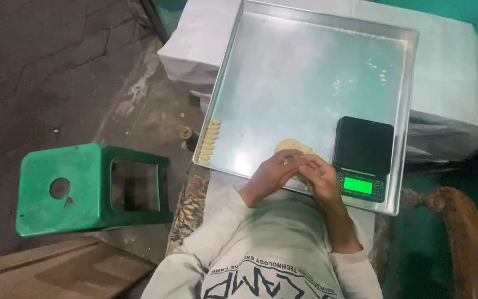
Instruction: Weighing small portions of dough on a digital scale and rolling them into shapes.
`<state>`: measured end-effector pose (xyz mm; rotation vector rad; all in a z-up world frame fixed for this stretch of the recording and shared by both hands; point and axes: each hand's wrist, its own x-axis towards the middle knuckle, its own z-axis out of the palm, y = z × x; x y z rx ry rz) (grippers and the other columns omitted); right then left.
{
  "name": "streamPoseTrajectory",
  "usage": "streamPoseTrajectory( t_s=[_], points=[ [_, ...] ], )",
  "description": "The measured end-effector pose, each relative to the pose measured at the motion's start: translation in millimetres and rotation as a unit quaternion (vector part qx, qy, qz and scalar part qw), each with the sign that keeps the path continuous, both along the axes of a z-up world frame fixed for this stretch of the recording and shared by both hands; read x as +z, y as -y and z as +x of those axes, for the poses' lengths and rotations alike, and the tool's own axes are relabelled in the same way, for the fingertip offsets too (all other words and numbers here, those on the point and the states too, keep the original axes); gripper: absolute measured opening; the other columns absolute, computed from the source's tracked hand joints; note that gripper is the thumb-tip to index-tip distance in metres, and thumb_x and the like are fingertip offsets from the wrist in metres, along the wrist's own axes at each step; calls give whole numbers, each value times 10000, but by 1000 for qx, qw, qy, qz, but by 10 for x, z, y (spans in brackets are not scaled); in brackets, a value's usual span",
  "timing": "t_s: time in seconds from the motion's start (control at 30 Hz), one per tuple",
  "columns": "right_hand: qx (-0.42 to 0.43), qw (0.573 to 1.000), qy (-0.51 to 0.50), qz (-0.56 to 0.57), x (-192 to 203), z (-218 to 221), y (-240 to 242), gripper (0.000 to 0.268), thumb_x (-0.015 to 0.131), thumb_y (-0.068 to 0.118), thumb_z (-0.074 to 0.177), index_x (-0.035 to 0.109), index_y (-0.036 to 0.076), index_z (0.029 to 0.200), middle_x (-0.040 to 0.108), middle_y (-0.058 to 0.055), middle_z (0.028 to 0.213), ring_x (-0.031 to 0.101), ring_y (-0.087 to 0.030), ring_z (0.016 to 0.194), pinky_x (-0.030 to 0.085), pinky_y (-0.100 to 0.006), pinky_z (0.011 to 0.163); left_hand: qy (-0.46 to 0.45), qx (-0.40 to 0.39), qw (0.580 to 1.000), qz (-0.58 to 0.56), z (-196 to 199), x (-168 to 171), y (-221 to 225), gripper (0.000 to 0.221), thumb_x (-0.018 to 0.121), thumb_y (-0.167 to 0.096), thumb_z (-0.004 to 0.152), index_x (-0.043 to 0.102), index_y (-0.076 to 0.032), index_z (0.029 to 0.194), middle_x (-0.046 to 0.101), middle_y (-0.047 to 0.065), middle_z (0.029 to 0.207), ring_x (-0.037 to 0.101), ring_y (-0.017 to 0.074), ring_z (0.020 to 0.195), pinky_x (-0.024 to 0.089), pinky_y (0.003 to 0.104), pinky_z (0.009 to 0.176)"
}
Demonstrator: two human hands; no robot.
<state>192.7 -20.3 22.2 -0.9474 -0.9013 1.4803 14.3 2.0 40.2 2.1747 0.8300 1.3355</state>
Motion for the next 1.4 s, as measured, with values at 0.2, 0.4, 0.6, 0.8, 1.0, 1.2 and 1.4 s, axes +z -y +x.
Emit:
streamPoseTrajectory(
  t_s=[0.2, 0.4, 0.6, 0.8, 1.0, 1.2, 1.4],
  points=[
    [26, 1000, 15, -4, 126, 62, -78, 425, 665, 35, 933, 581, -53, 1340, 729, -204, 1113, 732, -243, 988, 593, -392, 902, -34, 20, 992, 118, 79, -320, -331, 202, 732, -210, 950, 730, -213, 1152, 666, 71, 1128, 700, 292, 999, 570, 421, 860],
    [40, 993, 93, -63, -65, 116, -49, 168, 654, 88, 963, 724, -36, 1052, 697, -147, 891, 709, -197, 839, 601, -347, 778, 22, -74, 996, 45, 81, -704, -392, 233, 782, -290, 902, 771, -219, 1124, 676, 91, 1129, 669, 334, 966, 549, 460, 890],
    [-57, 950, 299, -66, -222, 39, -142, 268, 863, 256, 848, 797, 220, 1106, 774, -3, 889, 739, -94, 851, 571, -274, 863, -52, -85, 994, 44, -5, -378, -314, 189, 612, -250, 1024, 699, -124, 1135, 661, 160, 959, 635, 444, 822, 508, 548, 724],
    [20, 991, 130, 28, 80, -45, 25, 231, 597, 167, 1025, 762, 27, 1106, 725, -122, 848, 642, -165, 831, 591, -409, 865, -12, 8, 999, 44, -114, -535, -265, 231, 742, -321, 950, 769, -215, 1153, 644, 28, 1077, 615, 278, 957, 524, 406, 888],
    [86, 994, -70, 18, 40, -105, -22, 238, 498, -8, 1008, 595, -57, 1219, 613, -133, 939, 703, -210, 902, 596, -420, 945, -18, -4, 998, 58, -50, -241, -239, 347, 633, -356, 1011, 720, -207, 1313, 572, 98, 1357, 533, 290, 1196, 451, 391, 1020],
    [22, 994, 86, 68, 8, -4, -27, 279, 547, 146, 1054, 660, -15, 1252, 700, -91, 844, 671, -103, 824, 586, -330, 853, -74, -48, 992, 85, 29, -67, -202, 399, 474, -255, 1106, 579, -101, 1459, 617, 205, 1326, 609, 391, 1166, 483, 492, 1002],
    [12, 982, 174, 65, 244, -75, 31, 242, 530, 134, 1075, 749, 33, 1060, 664, -58, 757, 544, -101, 697, 512, -277, 742, -35, -96, 995, 6, -68, 4, -183, 287, 557, -193, 1075, 669, -70, 1309, 672, 181, 1210, 650, 406, 1074, 510, 491, 935]
  ],
)
